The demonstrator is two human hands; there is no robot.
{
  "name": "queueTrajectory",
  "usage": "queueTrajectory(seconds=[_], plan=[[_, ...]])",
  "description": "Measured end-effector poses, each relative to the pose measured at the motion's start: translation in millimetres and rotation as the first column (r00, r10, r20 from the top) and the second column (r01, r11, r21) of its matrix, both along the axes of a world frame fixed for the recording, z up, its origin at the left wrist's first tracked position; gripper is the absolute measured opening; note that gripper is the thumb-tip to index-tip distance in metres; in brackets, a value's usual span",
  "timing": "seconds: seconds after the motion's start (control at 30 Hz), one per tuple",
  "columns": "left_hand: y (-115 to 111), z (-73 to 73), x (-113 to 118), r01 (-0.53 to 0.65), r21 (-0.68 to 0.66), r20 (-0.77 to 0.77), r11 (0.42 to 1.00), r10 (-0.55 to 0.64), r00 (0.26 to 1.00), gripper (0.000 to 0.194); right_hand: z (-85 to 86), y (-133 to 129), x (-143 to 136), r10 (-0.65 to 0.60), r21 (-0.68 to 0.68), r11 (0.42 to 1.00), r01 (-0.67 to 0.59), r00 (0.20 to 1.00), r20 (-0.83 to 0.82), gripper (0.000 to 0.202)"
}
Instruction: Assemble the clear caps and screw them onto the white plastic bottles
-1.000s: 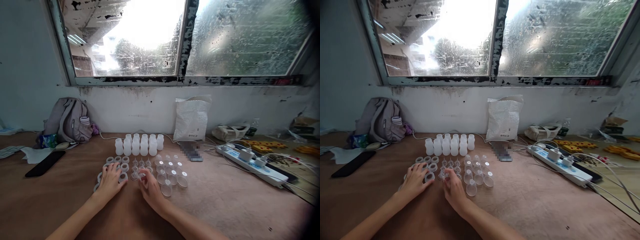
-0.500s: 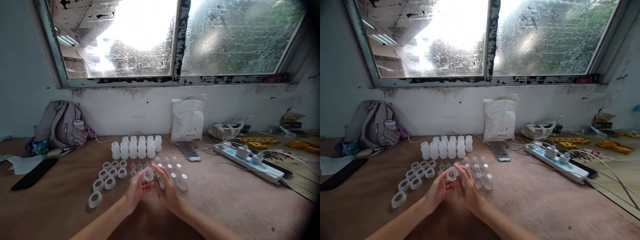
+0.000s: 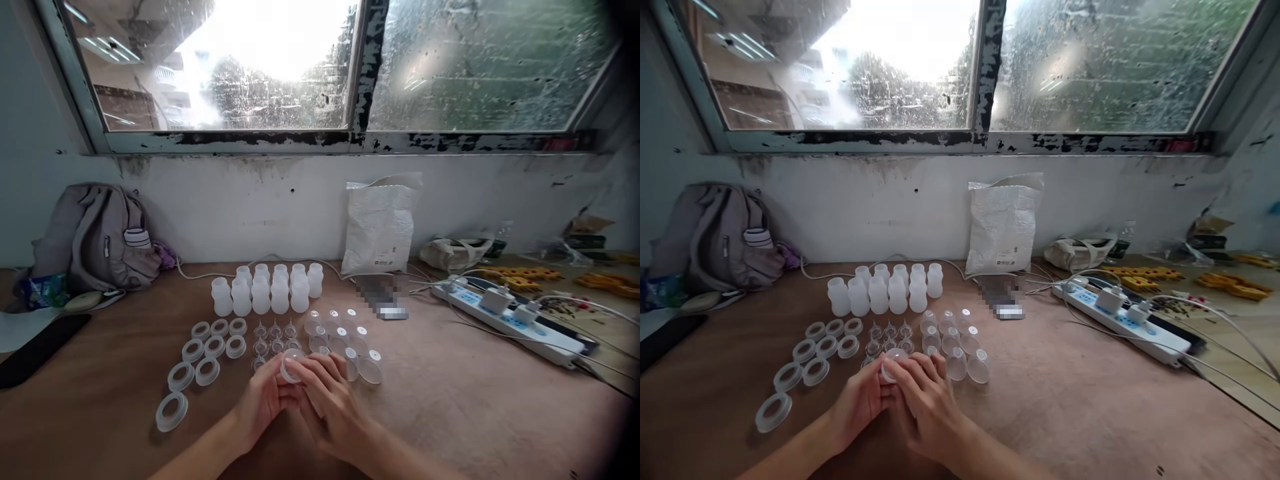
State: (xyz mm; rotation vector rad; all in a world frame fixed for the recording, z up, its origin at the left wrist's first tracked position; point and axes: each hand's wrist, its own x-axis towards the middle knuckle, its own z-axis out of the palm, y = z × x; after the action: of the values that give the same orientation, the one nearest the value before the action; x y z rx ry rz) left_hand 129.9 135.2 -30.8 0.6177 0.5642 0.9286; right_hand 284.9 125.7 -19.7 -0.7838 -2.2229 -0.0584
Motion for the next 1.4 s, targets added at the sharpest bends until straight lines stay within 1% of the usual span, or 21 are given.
queueTrajectory(seconds=[0.17, 0.27, 0.4, 0.53, 0.73, 0.83, 0.9, 0.97, 1.03, 1.1, 1.17, 1.23, 1.3, 1.4], plan=[[-4, 5.0, 0, -0.004, 0.1, 0.003, 0.995, 0.004, 1.0, 0.023, -1.2, -3, 0, -0.011, 0.0, 1.0, 0.011, 1.0, -0.007, 0.045], [-5, 6.3, -1, -0.025, 0.144, -0.009, 0.989, 0.026, 1.0, 0.02, -0.3, -3, 1, 0.004, -0.015, 1.0, -0.005, 0.999, -0.038, 0.041], [-5, 6.6, -3, -0.049, 0.151, 0.004, 0.987, 0.049, 0.999, 0.023, 3.0, -4, 2, 0.02, -0.028, 0.999, -0.022, 0.997, -0.068, 0.036], [-5, 8.7, -2, -0.022, 0.166, -0.027, 0.986, 0.027, 0.999, 0.022, 3.6, -3, 2, 0.029, -0.04, 0.999, -0.032, 0.996, -0.085, 0.035], [-5, 10.6, -2, -0.034, 0.173, -0.066, 0.984, 0.046, 0.997, 0.022, 0.6, -1, 3, 0.033, 0.003, 0.999, -0.033, 0.999, -0.01, 0.043], [-5, 9.5, -2, -0.022, 0.162, -0.062, 0.987, 0.032, 0.998, 0.023, 2.4, -1, 4, 0.033, 0.021, 0.999, -0.031, 0.994, -0.103, 0.037], [-6, 8.6, -2, -0.017, 0.161, -0.07, 0.987, 0.028, 0.997, 0.024, 5.2, -2, 5, 0.006, 0.028, 1.0, -0.001, 0.981, -0.194, 0.034], [-6, 8.1, -1, -0.02, 0.175, -0.091, 0.984, 0.037, 0.995, 0.024, 8.4, -1, 5, -0.065, 0.005, 0.998, 0.068, 0.967, -0.246, 0.032], [-8, 8.0, 0, -0.03, 0.215, -0.112, 0.976, 0.055, 0.992, 0.024, 10.8, -1, 5, -0.139, -0.039, 0.99, 0.133, 0.961, -0.24, 0.033], [-11, 8.0, 1, -0.034, 0.274, -0.149, 0.961, 0.077, 0.986, 0.024, 11.4, 0, 4, -0.168, -0.086, 0.984, 0.153, 0.965, -0.203, 0.03], [-14, 7.9, 3, -0.046, 0.335, -0.233, 0.941, 0.13, 0.964, 0.026, 10.1, 0, 2, -0.155, -0.118, 0.984, 0.135, 0.971, -0.184, 0.022], [-18, 7.7, 3, -0.09, 0.411, -0.35, 0.907, 0.248, 0.903, 0.028, 7.9, 0, 0, -0.155, -0.146, 0.981, 0.128, 0.969, -0.193, 0.015], [-21, 7.6, 3, -0.116, 0.53, -0.439, 0.84, 0.389, 0.81, 0.027, 5.8, 1, -1, -0.167, -0.17, 0.977, 0.131, 0.961, -0.22, 0.013], [-23, 7.2, 0, -0.068, 0.686, -0.493, 0.725, 0.531, 0.689, 0.021, 4.9, 0, -2, -0.155, -0.181, 0.977, 0.112, 0.956, -0.248, 0.014]])
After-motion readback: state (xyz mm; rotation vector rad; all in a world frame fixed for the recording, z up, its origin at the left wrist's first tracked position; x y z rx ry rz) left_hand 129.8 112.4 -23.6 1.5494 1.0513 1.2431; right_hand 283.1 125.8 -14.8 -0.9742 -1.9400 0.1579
